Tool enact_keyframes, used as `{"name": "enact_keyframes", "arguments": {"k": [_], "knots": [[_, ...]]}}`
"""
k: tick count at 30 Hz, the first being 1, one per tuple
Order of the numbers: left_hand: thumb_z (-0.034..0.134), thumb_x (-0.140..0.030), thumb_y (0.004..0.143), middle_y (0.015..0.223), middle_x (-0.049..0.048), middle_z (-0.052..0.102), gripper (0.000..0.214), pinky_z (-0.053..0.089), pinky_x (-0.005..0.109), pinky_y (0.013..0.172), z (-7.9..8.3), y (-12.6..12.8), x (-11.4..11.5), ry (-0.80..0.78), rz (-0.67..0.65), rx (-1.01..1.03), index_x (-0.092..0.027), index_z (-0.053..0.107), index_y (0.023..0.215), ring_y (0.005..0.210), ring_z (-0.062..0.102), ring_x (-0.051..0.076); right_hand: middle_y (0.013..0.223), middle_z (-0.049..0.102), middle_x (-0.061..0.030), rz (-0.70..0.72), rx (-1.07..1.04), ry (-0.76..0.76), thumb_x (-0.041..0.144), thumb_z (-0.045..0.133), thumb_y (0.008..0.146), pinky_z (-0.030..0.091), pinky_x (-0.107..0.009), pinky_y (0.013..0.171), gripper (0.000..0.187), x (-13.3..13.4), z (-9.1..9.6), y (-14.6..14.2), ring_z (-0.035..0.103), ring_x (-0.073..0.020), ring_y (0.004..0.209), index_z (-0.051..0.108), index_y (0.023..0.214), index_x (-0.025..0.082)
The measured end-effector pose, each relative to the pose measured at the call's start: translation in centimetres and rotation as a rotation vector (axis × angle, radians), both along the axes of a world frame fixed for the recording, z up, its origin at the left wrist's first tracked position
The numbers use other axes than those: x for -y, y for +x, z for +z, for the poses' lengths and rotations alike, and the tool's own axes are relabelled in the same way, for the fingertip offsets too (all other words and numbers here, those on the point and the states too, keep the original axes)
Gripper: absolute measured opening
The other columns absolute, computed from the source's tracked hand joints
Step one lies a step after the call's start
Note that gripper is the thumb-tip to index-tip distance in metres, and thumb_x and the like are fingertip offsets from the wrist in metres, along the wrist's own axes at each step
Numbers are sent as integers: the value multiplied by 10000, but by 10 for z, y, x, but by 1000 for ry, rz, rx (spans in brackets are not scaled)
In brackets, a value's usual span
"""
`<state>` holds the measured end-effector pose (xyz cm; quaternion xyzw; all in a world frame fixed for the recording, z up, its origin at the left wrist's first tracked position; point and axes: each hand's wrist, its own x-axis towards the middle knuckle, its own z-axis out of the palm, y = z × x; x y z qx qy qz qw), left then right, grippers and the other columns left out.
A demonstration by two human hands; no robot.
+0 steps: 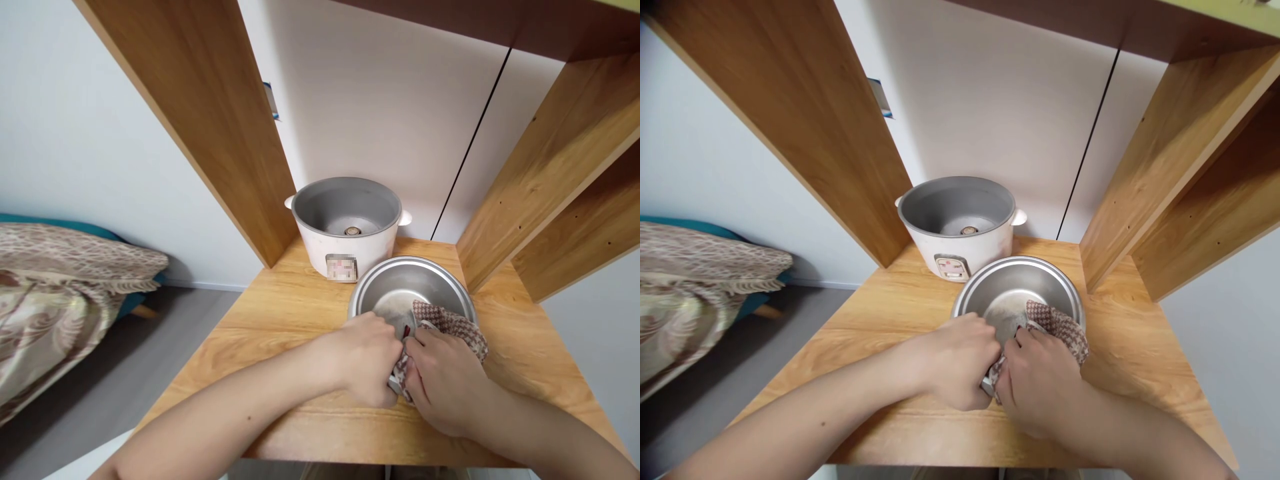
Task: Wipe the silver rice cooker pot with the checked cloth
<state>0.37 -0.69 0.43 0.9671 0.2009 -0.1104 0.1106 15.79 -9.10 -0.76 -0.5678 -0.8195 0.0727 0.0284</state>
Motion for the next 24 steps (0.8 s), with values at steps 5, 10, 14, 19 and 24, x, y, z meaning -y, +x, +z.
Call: {"name": "enact_keyframes", "arguments": {"k": [5,10,14,19,24], "knots": [[626,-425,645,666,153,736,302,553,415,566,1,-1,-1,24,-14,-25,-166,773,700,618,708,324,920,646,-83,34,28,-69,262,392,955,380,-366,700,247,-4,8,8,573,-229,799,619,902,181],[631,-429,644,658,160,731,324,549,422,559,1,-1,-1,15,-20,-32,-151,781,717,614,703,333,899,643,-71,62,36,-99,280,383,965,369,-356,674,263,-6,9,14,560,-209,740,615,886,185],[636,-432,648,661,157,732,321,556,420,580,1,0,0,19,-13,-15,-154,779,719,626,706,327,890,643,-74,22,20,-75,273,387,959,372,-365,695,263,-3,8,11,566,-219,769,618,865,190],[619,-428,646,661,149,731,303,565,434,593,1,1,2,3,6,-4,-162,759,692,634,711,337,890,644,-83,-35,-10,11,243,420,927,363,-372,710,213,3,-1,1,561,-239,824,613,852,193],[604,-404,643,662,136,735,270,568,425,598,0,0,2,17,3,18,-176,745,678,630,715,326,816,615,-68,-52,-34,109,208,449,893,335,-369,673,167,4,-10,-5,535,-225,768,586,799,199]]}}
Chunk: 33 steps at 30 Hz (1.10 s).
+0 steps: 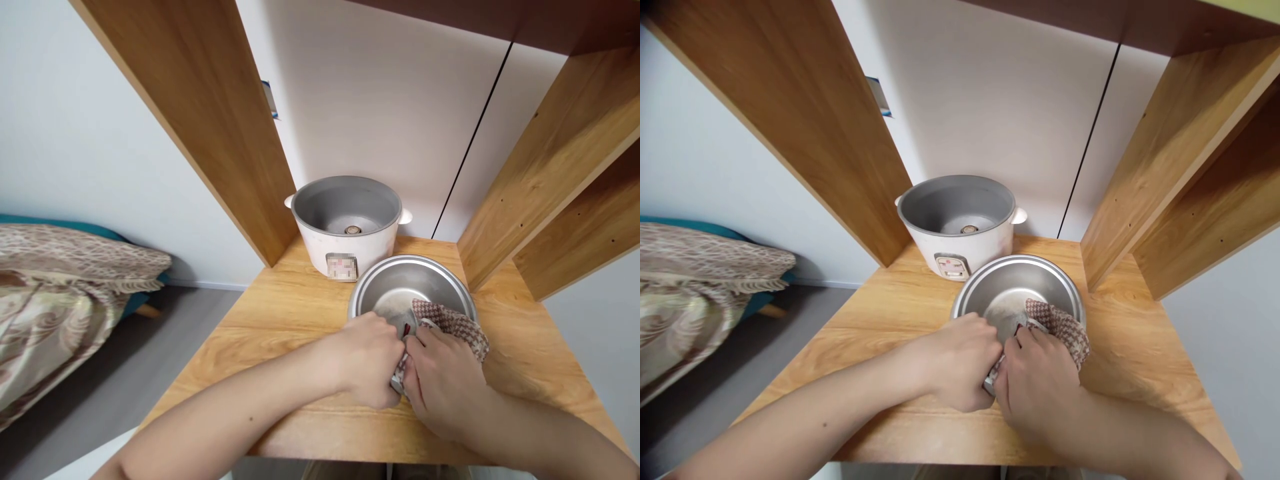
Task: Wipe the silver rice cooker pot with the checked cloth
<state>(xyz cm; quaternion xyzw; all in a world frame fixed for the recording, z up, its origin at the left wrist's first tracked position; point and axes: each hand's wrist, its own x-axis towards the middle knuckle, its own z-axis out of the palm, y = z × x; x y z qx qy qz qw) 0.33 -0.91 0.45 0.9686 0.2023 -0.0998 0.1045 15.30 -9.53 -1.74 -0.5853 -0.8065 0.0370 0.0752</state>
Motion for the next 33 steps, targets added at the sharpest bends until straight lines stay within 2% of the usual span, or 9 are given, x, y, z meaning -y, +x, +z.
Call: {"name": "enact_keyframes", "arguments": {"k": [3,12,16,25,33], "knots": [[613,-411,637,664,137,737,271,561,423,579,-1,-1,-1,1,-3,-1,-177,746,669,626,715,332,845,622,-73,28,6,-24,215,434,905,345,-370,688,182,-1,2,2,544,-228,779,597,826,193],[627,-451,646,658,154,733,335,547,426,554,1,-1,-3,20,-19,-63,-159,779,708,622,710,345,918,655,-81,102,75,-257,293,353,972,353,-360,689,299,-11,23,15,576,-220,773,622,898,185],[632,-439,645,666,157,735,327,550,423,565,0,0,-2,16,-14,-51,-156,779,715,626,710,340,908,648,-70,95,68,-243,292,357,967,353,-365,684,292,-11,22,16,574,-222,772,621,889,195],[618,-422,645,673,139,739,289,556,419,580,0,1,-1,-10,2,-33,-175,759,698,626,710,325,880,627,-74,13,-2,-59,219,410,923,346,-374,712,203,-1,1,2,549,-230,820,591,835,196],[643,-440,640,651,153,731,320,544,411,560,1,0,-3,0,-8,-61,-154,774,700,611,705,320,893,646,-67,86,74,-216,263,367,968,326,-366,679,273,-8,20,16,559,-216,758,614,874,196]]}}
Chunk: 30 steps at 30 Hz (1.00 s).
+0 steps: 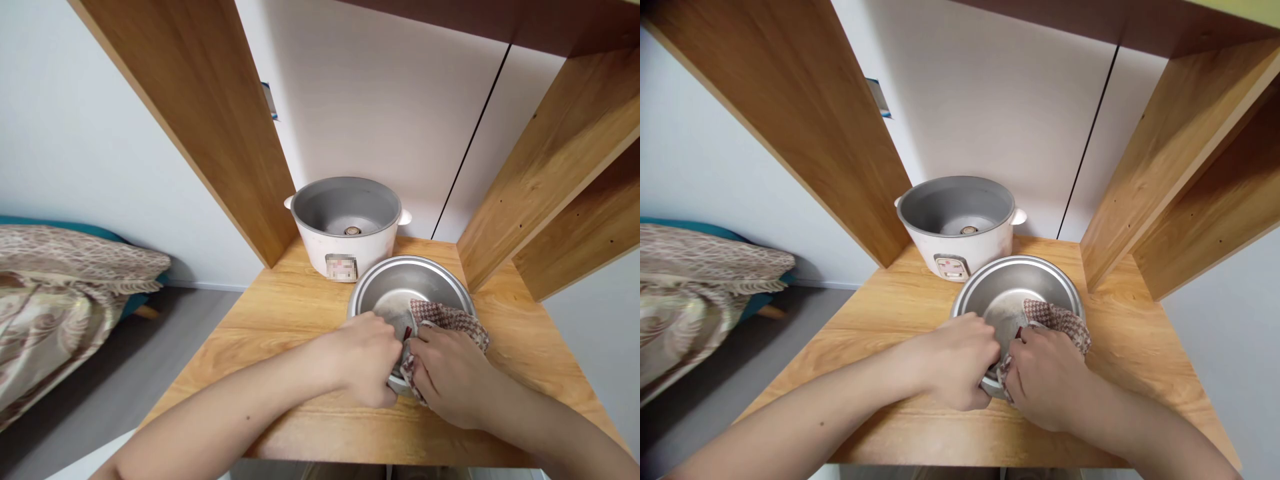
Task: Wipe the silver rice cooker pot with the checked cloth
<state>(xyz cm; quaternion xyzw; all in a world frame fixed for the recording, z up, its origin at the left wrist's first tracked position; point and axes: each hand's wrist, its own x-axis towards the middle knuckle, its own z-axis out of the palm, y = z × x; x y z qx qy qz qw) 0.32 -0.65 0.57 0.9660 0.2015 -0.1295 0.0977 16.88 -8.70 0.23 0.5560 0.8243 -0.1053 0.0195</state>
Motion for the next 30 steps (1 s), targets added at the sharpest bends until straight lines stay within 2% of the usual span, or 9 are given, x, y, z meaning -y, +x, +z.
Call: {"name": "enact_keyframes", "arguments": {"k": [5,12,15,18,24,30], "knots": [[638,-434,644,642,147,728,314,541,412,553,-1,0,1,8,-8,18,-157,775,702,608,702,322,856,640,-60,4,14,4,258,373,968,309,-358,656,268,-1,2,3,543,-205,720,596,830,199],[609,-440,660,663,144,733,316,567,424,598,-3,1,3,8,11,33,-169,763,709,629,710,324,854,631,-73,-16,-71,182,207,434,916,346,-361,695,187,5,-16,-9,547,-224,797,591,816,194],[597,-423,660,677,141,738,301,572,427,608,-1,1,3,0,21,34,-176,759,717,641,714,326,832,619,-70,-53,-82,211,189,442,899,353,-368,696,171,8,-21,-13,542,-225,783,584,802,192],[604,-429,653,675,140,738,299,570,422,597,0,1,2,-8,15,24,-180,759,712,638,715,324,862,629,-74,-55,-66,170,199,431,910,361,-371,706,183,7,-19,-13,553,-231,803,596,831,191],[627,-439,645,645,150,729,309,556,420,562,-2,0,0,12,-3,27,-165,765,682,610,708,329,917,645,-84,-12,-7,16,264,385,964,378,-372,724,259,2,-2,-2,577,-235,820,622,891,189],[631,-446,640,643,154,727,325,553,428,561,-2,0,1,13,-1,32,-160,772,698,607,704,335,902,642,-75,-25,-2,6,271,375,972,383,-374,717,278,1,1,-1,581,-228,794,625,879,194]]}}
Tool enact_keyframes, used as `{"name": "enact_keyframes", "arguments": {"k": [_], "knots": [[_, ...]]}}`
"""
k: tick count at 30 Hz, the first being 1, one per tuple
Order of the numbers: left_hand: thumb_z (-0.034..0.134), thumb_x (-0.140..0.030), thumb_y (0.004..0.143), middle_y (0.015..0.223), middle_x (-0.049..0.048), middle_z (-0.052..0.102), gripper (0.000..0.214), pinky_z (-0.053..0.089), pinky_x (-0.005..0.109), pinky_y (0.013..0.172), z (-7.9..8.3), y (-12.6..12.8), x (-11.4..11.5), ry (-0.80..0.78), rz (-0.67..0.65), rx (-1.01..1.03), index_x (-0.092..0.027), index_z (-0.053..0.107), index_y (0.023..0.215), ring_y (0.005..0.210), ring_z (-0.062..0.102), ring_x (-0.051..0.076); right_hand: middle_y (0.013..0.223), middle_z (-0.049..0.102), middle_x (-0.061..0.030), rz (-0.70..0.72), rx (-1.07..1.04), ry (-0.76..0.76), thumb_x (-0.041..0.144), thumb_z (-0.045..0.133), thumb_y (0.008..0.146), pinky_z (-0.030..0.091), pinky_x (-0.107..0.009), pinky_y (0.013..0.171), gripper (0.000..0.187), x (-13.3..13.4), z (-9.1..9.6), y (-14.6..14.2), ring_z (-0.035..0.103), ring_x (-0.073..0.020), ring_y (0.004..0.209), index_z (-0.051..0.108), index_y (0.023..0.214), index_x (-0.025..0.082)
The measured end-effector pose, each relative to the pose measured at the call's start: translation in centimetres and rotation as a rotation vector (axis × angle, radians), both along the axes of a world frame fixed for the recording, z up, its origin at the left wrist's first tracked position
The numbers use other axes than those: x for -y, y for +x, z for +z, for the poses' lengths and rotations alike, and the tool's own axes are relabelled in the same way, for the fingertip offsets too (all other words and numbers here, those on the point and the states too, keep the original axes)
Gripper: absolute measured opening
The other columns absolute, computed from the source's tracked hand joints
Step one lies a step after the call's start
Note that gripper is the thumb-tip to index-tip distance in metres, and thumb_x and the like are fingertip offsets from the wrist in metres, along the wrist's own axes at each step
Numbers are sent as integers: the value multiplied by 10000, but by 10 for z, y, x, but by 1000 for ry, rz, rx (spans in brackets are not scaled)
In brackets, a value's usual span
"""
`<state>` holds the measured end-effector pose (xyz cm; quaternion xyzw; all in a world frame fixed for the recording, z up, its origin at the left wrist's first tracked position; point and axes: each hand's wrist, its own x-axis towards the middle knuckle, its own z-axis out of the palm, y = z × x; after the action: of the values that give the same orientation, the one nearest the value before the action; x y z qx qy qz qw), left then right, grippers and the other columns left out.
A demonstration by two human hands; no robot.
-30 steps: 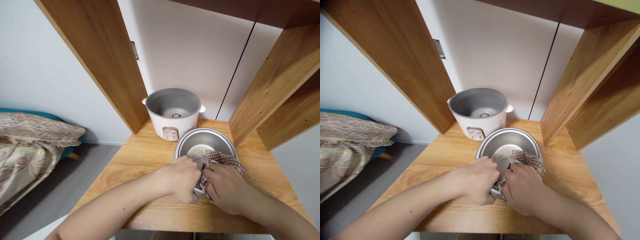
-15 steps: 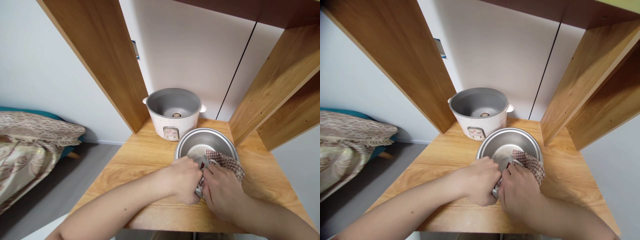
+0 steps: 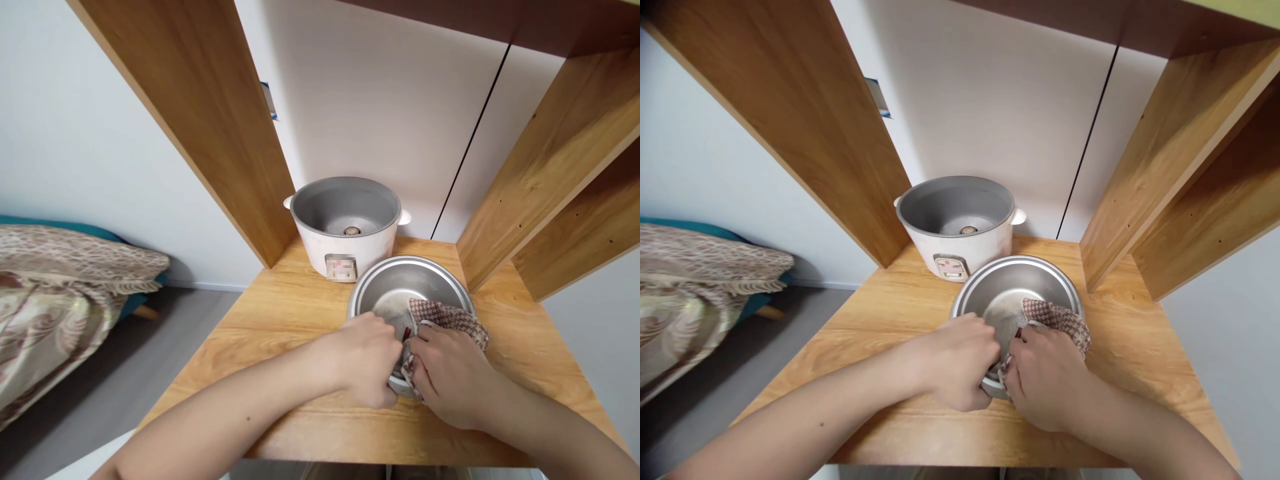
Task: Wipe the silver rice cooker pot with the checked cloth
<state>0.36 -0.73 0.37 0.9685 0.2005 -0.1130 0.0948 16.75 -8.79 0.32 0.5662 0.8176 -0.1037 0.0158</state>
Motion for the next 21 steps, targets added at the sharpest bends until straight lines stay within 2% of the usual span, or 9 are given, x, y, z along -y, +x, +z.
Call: {"name": "enact_keyframes", "arguments": {"k": [8,14,17,21], "knots": [[608,-423,646,682,142,741,300,561,414,594,3,1,1,-18,11,-21,-175,764,715,640,714,319,913,634,-79,-67,-45,101,225,413,939,367,-364,724,207,7,-14,-12,559,-231,847,606,872,194],[621,-438,647,660,148,734,315,551,422,564,1,-1,-1,0,-3,-8,-162,767,696,622,711,336,943,649,-79,-8,-8,-5,268,369,974,366,-372,712,273,-1,-1,-2,585,-233,830,627,925,194],[625,-448,648,661,156,734,332,549,426,556,1,0,-1,-13,-10,-12,-154,771,699,623,712,344,916,652,-71,14,12,-44,268,362,979,366,-370,707,285,-4,5,4,593,-227,805,624,890,199],[628,-446,642,655,151,733,326,553,430,560,0,1,0,-4,-2,5,-155,766,694,623,714,347,918,648,-70,-2,-5,-13,276,360,979,374,-373,718,287,-1,2,2,590,-230,816,620,881,202]]}}
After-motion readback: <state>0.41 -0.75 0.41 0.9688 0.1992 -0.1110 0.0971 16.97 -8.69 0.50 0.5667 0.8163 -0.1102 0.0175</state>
